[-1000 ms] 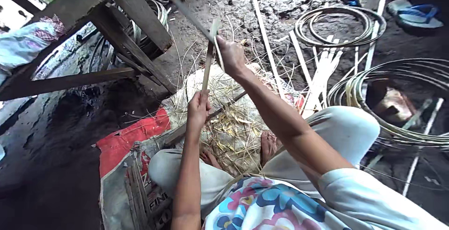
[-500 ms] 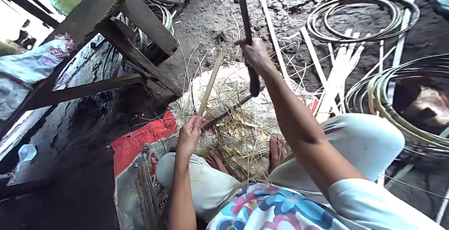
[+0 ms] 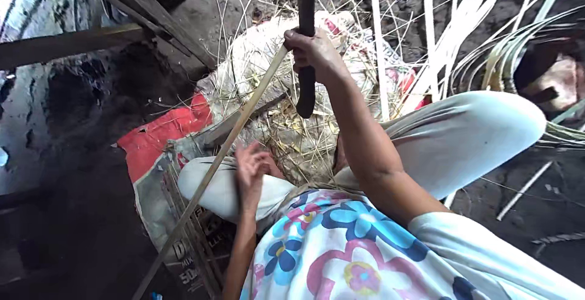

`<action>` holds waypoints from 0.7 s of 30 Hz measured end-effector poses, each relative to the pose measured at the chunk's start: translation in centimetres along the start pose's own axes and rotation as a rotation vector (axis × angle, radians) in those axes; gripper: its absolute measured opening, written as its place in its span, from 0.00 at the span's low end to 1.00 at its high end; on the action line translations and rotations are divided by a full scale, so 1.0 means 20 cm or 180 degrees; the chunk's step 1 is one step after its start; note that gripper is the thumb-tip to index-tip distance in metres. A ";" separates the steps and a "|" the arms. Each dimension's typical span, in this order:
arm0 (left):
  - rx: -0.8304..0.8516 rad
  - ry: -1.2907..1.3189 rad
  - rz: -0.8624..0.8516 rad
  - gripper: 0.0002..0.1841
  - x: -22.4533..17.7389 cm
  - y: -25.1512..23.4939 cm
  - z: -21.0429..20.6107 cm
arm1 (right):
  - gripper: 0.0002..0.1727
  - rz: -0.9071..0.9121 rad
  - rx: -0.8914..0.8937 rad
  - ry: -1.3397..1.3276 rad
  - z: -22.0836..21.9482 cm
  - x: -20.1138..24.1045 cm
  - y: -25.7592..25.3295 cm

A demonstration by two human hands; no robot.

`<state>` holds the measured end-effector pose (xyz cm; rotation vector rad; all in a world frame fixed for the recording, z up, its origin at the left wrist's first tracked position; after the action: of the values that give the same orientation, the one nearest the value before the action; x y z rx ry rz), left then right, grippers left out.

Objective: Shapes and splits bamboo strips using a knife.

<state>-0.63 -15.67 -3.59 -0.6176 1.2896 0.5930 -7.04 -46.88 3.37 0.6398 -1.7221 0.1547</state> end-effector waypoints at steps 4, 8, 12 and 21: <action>-0.1344 0.0448 -0.0740 0.26 -0.22 -0.18 0.12 | 0.15 -0.0229 -0.0070 -0.0015 -0.01 -0.10 0.03; -0.1701 0.1027 -0.1891 0.20 -0.45 -0.41 0.23 | 0.16 -0.0672 0.0236 0.0056 -0.12 -0.27 0.17; -0.1995 0.1512 -0.2275 0.30 -0.73 -0.69 0.29 | 0.20 -0.0832 0.0431 0.0657 -0.11 -0.42 0.20; -0.1453 0.2134 -0.1957 0.26 -0.59 -0.95 0.00 | 0.28 -0.0495 0.0012 0.0378 -0.05 -0.37 0.28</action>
<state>10.77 -29.63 9.75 -1.6209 1.4736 0.1508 -7.98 -39.28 -1.96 0.7497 -1.5518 0.0849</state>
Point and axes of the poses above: each hand's wrist, its own y-axis away from the middle knuckle, its own z-axis out of the back of the hand, x = y × z, the point moved 4 cm from there along -y, towards the middle knuckle, and after that the axes turned 12 degrees about -x, right-handed, at the moved point
